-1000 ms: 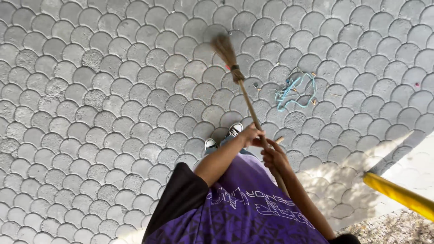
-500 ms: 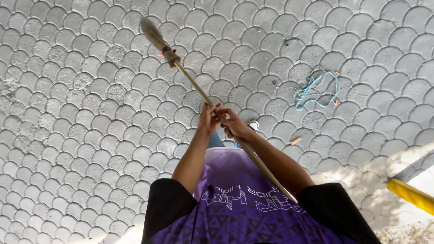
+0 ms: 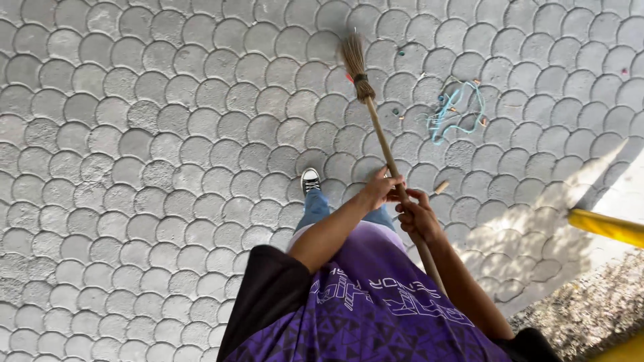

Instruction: The person sweeps a patterned outdoor patio with a traditional broom, moving debris toward the edge of the paved area. The camera remains in a first-person perspective, showing the broom and the person's hands throughout the task.

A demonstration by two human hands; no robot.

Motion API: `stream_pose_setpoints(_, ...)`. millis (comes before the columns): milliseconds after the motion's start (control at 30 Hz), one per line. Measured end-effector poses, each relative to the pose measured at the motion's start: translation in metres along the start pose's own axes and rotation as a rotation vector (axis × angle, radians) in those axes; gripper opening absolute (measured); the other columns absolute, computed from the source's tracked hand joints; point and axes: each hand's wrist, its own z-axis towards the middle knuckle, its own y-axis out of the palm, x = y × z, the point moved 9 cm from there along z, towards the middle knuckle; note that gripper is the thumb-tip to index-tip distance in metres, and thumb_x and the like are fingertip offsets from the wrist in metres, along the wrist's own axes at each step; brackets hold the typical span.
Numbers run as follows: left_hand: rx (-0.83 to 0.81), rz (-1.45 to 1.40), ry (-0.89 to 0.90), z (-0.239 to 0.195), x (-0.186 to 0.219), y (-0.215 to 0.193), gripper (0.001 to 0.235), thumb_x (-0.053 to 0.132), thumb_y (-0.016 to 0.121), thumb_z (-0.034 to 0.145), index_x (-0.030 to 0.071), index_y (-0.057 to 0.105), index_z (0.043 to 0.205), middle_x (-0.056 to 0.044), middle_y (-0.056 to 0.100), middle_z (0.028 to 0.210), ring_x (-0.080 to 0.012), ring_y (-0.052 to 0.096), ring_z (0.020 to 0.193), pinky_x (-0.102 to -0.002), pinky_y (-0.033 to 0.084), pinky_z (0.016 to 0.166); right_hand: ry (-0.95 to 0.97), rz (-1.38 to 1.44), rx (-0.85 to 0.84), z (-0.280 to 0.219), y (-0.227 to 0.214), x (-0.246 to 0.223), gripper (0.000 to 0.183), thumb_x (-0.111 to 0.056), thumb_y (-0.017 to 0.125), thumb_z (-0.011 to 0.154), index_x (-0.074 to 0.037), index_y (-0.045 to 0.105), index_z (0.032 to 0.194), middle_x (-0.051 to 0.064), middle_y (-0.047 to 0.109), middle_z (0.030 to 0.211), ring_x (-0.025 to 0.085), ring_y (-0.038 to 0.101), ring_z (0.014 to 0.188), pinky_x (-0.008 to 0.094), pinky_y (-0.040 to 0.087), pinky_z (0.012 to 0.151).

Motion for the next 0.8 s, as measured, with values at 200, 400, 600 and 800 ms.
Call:
stream_pose_setpoints(200,0.179,-0.068,0.23,-0.089,0.111,-0.104,0.056,0.024,0.074,0.093,0.028,0.046,0.141,-0.009,0.071,0.097,-0.0271,0.071,0.077,-0.038,0.058,0.062,0.115,0.032,-0.286,0.025,0.147,0.017,0.039,-0.012,0.053,0.102,-0.03,0.041,0.134,0.011,0.055,0.081,0.009,0.037,0.05,0.02,0.028,0.035)
stream_pose_setpoints(400,0.316,-0.353,0.436,-0.185,0.199,-0.197,0.055,0.029,0.053,0.108,0.033,0.03,0.158,-0.016,0.067,0.128,-0.0409,0.068,0.112,-0.051,0.056,0.088,0.072,-0.17,-0.509,0.076,0.284,0.061,0.045,-0.011,0.056,0.104,-0.024,0.043,0.144,0.012,0.052,0.079,0.011,0.042,0.047,0.024,0.033,0.032)
stream_pose_setpoints(600,0.412,0.092,0.446,-0.121,0.175,-0.201,0.04,0.02,0.066,0.095,0.006,0.06,0.132,-0.023,0.062,0.116,-0.0369,0.06,0.109,-0.053,0.046,0.097,0.047,-0.117,-0.296,0.142,0.215,0.094,0.048,-0.011,0.059,0.101,-0.023,0.05,0.146,0.01,0.057,0.074,0.015,0.052,0.047,0.024,0.034,0.03)
stream_pose_setpoints(800,0.068,0.068,0.002,0.038,0.014,-0.099,0.056,0.028,0.063,0.1,0.025,0.039,0.15,-0.023,0.053,0.129,-0.055,0.063,0.104,-0.065,0.055,0.083,-0.079,-0.006,-0.053,0.031,0.106,0.023,0.052,-0.01,0.05,0.104,-0.02,0.043,0.154,0.013,0.06,0.082,0.009,0.047,0.053,0.019,0.034,0.035)
